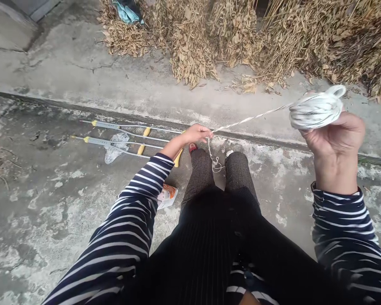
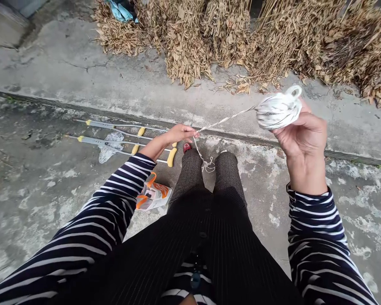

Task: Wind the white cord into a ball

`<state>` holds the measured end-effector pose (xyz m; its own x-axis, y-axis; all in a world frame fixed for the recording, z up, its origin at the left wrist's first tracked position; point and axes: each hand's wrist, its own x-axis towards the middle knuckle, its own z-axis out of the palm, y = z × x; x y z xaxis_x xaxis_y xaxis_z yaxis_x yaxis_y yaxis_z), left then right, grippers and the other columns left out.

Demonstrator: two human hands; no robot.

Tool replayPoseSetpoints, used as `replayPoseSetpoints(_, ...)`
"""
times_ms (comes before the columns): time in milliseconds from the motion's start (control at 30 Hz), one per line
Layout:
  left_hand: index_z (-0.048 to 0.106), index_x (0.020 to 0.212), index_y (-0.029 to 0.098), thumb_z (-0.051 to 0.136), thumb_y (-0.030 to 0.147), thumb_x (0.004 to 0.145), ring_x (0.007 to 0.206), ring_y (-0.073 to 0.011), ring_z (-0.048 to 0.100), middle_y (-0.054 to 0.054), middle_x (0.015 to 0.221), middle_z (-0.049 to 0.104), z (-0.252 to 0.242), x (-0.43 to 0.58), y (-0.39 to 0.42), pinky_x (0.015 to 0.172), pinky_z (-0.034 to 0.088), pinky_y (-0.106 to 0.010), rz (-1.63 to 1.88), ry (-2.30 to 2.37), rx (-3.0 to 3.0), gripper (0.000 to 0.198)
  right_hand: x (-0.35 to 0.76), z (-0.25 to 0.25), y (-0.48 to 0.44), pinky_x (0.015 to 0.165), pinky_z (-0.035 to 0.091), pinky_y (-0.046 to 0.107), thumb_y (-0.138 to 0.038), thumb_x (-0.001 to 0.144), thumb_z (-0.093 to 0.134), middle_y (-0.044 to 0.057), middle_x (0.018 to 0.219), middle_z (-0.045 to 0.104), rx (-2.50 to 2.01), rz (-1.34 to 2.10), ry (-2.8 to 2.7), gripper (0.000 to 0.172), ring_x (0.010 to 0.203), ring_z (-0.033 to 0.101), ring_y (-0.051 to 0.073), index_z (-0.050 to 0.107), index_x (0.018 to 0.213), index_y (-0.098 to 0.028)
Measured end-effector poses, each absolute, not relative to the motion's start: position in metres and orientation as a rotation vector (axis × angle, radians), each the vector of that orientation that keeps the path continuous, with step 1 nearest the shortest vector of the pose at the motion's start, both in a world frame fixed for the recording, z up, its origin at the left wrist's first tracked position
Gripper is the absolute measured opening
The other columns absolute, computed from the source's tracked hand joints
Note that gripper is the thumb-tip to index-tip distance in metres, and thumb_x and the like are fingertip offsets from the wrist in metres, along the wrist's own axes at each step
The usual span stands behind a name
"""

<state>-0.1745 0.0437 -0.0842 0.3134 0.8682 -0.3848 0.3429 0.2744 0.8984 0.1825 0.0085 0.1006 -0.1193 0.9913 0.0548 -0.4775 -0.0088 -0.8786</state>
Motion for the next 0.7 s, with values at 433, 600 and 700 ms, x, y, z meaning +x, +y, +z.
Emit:
replayPoseSetpoints(433,0.074,0.124,0.016,0.075,0.013,0.083,0.113,-0.0212,0.070,-0.011,0.129,0.074,-0.040,-0.058,0.029,0.090,0.059,-0.032,1.101,0.885,1.199,0.041,0.130,0.046,0.013,0.052,0.061,0.029,-0.013,0.051,0.080,0.001,0.078,0.074,-1.139,1.748,-1.045,0.039,0.061,0.066,0.014,0.078,0.090,-0.018)
replayPoseSetpoints(600,0.079,0.108,0.011,0.078,0.026,0.088,0.078,-0.0134,0.072,-0.009,0.092,0.079,-0.027,-0.058,0.019,0.074,0.058,-0.026,1.036,0.912,1.113,0.025,0.133,0.044,0.019,0.050,0.060,0.026,-0.014,0.052,0.080,0.000,0.075,0.073,-1.135,1.791,-1.053,0.037,0.059,0.065,0.013,0.079,0.088,-0.018)
replayPoseSetpoints(700,0.079,0.100,0.009,0.077,0.029,0.090,0.064,-0.0108,0.068,-0.006,0.075,0.074,-0.019,-0.067,0.018,0.068,0.057,-0.025,0.941,0.918,1.140,0.023,0.136,0.045,0.018,0.049,0.059,0.025,-0.014,0.052,0.079,0.000,0.075,0.074,-1.110,1.816,-1.057,0.036,0.059,0.065,0.013,0.079,0.088,-0.019)
